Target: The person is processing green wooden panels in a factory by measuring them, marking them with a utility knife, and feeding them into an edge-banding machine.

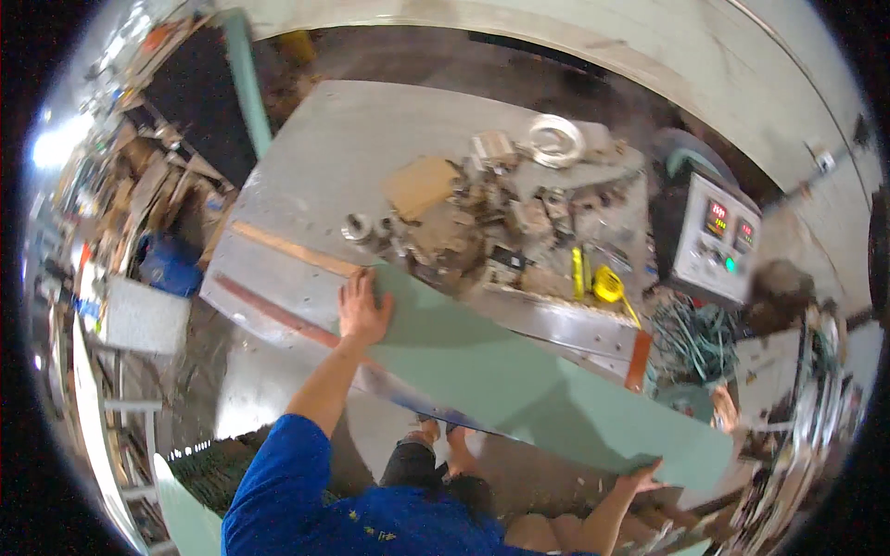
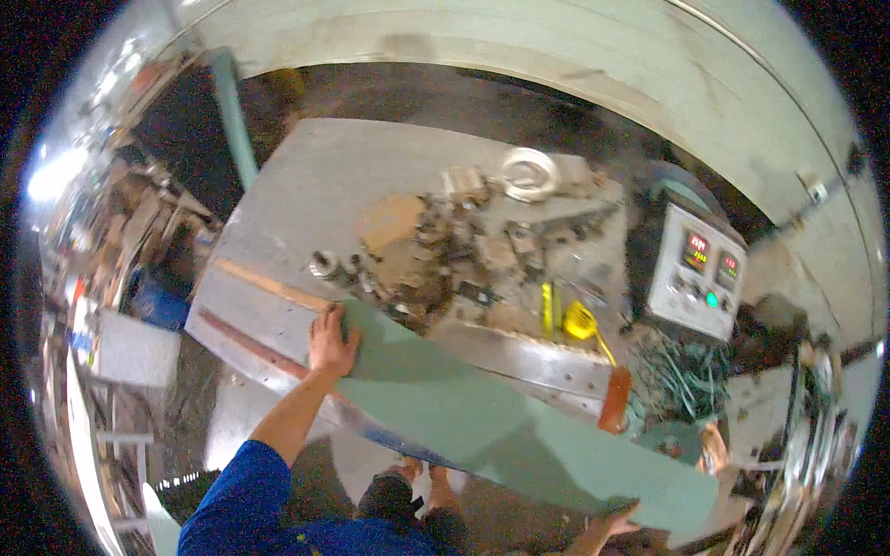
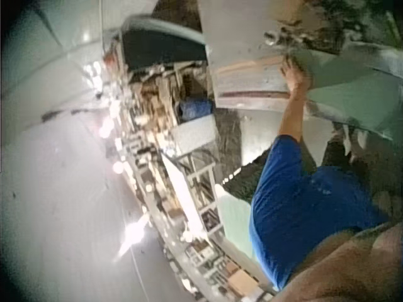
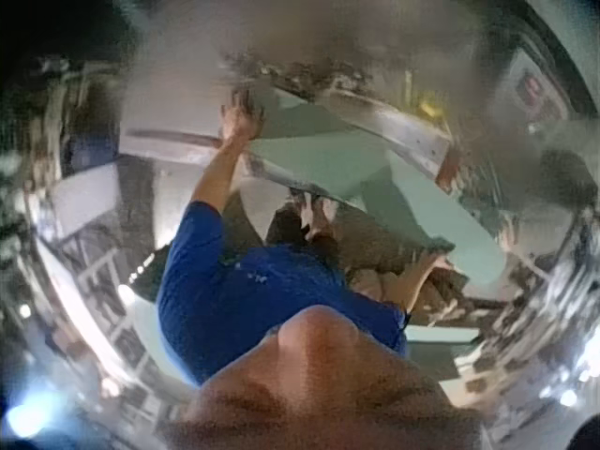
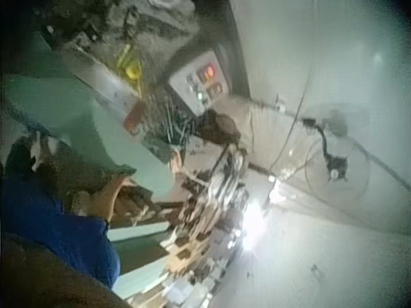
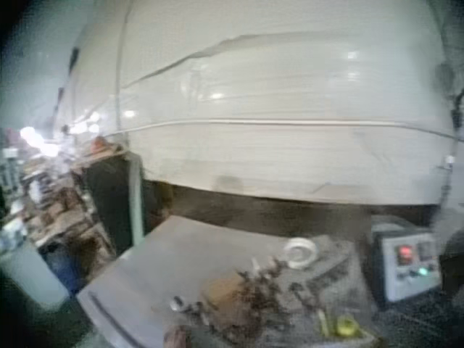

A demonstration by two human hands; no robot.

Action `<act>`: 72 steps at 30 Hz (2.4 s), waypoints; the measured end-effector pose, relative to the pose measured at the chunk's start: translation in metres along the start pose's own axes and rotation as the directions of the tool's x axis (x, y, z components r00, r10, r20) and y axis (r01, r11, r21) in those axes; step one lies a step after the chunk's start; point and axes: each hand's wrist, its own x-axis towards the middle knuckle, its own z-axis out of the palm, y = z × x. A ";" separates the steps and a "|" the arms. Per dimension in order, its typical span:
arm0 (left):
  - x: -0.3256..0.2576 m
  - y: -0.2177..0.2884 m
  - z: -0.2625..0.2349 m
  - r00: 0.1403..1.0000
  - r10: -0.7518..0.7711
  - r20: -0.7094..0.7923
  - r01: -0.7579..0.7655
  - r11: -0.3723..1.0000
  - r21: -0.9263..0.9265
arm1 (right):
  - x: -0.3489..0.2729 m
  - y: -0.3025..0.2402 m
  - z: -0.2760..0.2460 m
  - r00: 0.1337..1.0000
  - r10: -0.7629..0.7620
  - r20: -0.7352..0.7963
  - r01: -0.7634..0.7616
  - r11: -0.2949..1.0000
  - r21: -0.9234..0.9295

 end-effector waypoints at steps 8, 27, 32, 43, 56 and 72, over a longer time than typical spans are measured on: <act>-0.017 -0.064 -0.026 0.996 -0.085 0.032 0.078 0.982 0.173 | -0.025 0.041 -0.039 0.963 0.113 0.243 -0.155 0.975 0.161; -0.176 0.045 -0.026 0.945 0.236 0.225 -0.225 0.971 -0.075 | -0.202 -0.083 0.260 0.041 -0.596 0.802 0.846 0.448 0.290; -0.237 0.027 -0.051 0.967 0.109 0.232 -0.092 0.992 -0.082 | -0.269 -0.077 0.339 0.103 -0.071 0.992 0.989 -0.098 -0.110; -0.275 -0.122 -0.079 0.976 -0.192 0.102 0.215 0.921 -0.326 | -0.130 -0.060 0.353 0.332 -0.376 0.865 0.416 0.882 0.223; -0.069 -0.269 -0.206 0.994 -0.028 -0.109 -0.014 0.928 -0.372 | -0.650 -0.021 0.134 -0.382 0.130 0.915 0.508 0.857 0.091; 0.111 -0.354 -0.220 0.994 -0.025 0.108 0.063 0.933 -0.356 | -0.917 0.094 0.249 -0.530 -0.110 0.841 0.726 0.453 0.517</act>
